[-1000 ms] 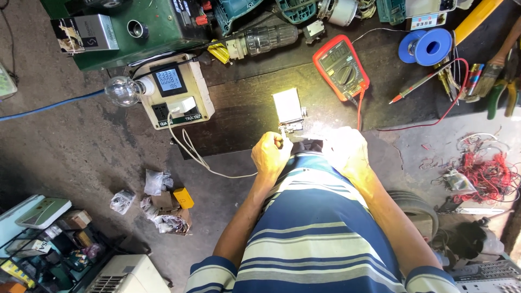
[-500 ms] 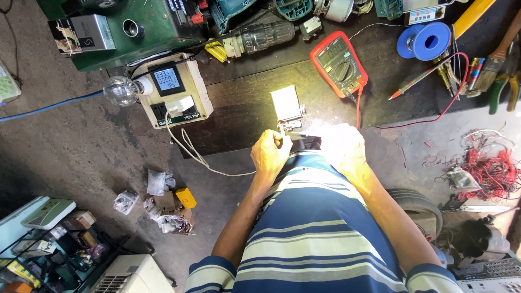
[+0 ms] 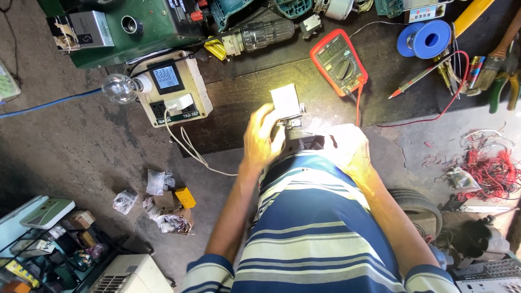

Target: Soldering electronic components and wires onto a circuit board.

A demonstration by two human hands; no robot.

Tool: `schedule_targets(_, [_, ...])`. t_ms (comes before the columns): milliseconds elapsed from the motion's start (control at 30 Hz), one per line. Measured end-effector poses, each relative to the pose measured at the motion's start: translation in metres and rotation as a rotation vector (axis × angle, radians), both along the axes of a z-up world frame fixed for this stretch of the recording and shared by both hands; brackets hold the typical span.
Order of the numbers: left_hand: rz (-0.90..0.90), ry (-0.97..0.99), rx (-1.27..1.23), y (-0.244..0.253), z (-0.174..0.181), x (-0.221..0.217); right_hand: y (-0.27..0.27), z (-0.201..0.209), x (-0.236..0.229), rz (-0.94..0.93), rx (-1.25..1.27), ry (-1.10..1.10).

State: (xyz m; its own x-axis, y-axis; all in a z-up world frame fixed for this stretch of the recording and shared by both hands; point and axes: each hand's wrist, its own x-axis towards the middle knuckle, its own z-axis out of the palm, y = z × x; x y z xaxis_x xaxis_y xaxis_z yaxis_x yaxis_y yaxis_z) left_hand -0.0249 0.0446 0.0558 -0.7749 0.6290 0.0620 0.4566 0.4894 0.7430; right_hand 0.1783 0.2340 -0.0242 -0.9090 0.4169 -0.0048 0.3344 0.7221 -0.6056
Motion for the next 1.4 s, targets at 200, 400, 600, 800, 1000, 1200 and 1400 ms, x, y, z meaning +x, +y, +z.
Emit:
schedule_targets(200, [-0.675, 0.323, -0.168, 0.012, -0.022, -0.049, -0.001, 0.024, -0.013, 0.007, -0.044, 0.088])
schedule_targets(400, [-0.702, 0.271, -0.171, 0.015, -0.04, -0.053, -0.001, 0.038, -0.028, -0.081, -0.061, 0.272])
schedule_targets(600, [-0.756, 0.257, -0.491, 0.012, -0.021, -0.056, 0.002, 0.044, -0.045, -0.115, 0.059, 0.364])
schedule_targets(800, [-0.777, 0.235, -0.517, 0.019, -0.018, -0.049, 0.008, 0.006, -0.051, -0.062, 0.128, 0.516])
schedule_targets(1000, [-0.907, 0.379, -0.655, 0.029, -0.021, -0.048, 0.014, -0.015, -0.025, 0.006, 0.172, 0.468])
schedule_targets(1200, [-0.947, 0.422, -0.628, 0.024, -0.029, -0.036, 0.006, -0.04, -0.007, 0.019, 0.309, 0.534])
schedule_targets(1400, [-0.933, 0.476, -0.708, 0.025, -0.015, -0.014, 0.0, -0.038, 0.005, 0.004, 0.275, 0.649])
